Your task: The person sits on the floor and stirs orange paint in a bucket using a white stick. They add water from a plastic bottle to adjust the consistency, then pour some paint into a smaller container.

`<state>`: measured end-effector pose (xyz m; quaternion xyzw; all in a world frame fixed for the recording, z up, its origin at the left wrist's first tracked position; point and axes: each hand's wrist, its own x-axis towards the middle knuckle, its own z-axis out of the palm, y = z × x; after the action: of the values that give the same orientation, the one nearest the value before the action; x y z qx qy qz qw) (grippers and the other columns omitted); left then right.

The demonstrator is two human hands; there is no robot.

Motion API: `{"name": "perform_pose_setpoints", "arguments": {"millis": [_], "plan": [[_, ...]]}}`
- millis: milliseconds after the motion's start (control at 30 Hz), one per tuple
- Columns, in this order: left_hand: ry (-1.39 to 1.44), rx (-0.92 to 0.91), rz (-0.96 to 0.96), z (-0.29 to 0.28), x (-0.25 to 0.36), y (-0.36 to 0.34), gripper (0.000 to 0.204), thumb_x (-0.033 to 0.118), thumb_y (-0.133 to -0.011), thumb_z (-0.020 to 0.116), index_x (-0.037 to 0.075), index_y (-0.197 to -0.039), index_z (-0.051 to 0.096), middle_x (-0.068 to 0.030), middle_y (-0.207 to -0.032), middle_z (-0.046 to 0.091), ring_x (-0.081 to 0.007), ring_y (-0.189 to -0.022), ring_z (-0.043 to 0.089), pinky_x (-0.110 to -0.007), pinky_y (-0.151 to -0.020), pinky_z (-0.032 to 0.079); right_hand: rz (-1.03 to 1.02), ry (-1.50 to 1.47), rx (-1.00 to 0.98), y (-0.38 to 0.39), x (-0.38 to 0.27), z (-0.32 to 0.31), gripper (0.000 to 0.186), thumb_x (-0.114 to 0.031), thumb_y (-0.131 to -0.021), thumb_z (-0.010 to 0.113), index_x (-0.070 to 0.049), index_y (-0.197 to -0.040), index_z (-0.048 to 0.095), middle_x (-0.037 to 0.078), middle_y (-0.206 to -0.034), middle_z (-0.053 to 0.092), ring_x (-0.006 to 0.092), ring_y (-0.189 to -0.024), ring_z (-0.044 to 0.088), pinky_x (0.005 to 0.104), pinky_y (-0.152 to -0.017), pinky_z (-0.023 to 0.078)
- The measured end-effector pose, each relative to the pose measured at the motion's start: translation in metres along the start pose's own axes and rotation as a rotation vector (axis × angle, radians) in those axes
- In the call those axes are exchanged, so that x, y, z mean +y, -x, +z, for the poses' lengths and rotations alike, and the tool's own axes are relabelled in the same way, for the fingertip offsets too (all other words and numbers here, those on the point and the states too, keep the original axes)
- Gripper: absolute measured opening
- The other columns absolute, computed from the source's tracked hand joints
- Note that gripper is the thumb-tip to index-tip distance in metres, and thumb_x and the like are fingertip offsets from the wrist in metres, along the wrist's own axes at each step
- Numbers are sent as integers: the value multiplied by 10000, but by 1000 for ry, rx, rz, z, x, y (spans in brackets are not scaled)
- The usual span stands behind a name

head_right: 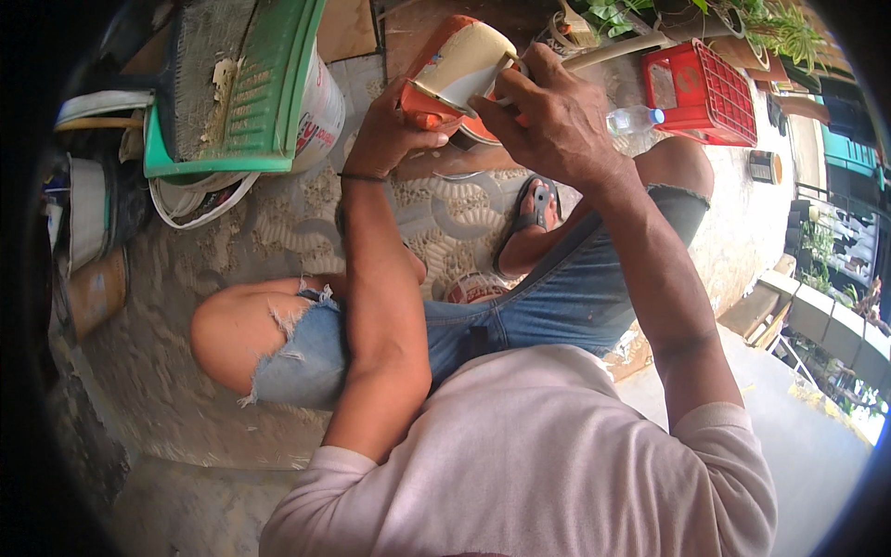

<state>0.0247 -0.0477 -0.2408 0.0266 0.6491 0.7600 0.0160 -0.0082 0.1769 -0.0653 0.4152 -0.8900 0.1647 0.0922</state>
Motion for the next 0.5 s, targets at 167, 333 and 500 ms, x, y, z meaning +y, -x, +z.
{"name": "perform_pose_setpoints", "arguments": {"millis": [167,333,500], "plan": [[71,26,15,2,-1,3,777,-4,-611,935,29,-1312,602,-88,-1184,714,-179,-1089,689,-341,-957,564,22,-16,-4,2,1,-1,162,-200,-930,810,-70,-918,715,98,-941,618,250,-740,703,398,-585,567],[-17,60,96,6,-2,3,781,10,-621,937,24,-1325,600,-100,-1189,717,-207,-1100,693,-353,-964,562,-11,13,82,3,10,4,250,-325,-902,838,-105,-901,719,100,-935,619,291,-755,700,428,-633,566],[16,10,7,3,0,1,882,-70,-620,905,35,-1419,547,-68,-1260,697,-183,-1159,683,-350,-1006,588,-24,-53,104,-2,-2,2,203,-188,-929,815,-43,-885,679,87,-866,594,250,-721,642,407,-631,506]]}}
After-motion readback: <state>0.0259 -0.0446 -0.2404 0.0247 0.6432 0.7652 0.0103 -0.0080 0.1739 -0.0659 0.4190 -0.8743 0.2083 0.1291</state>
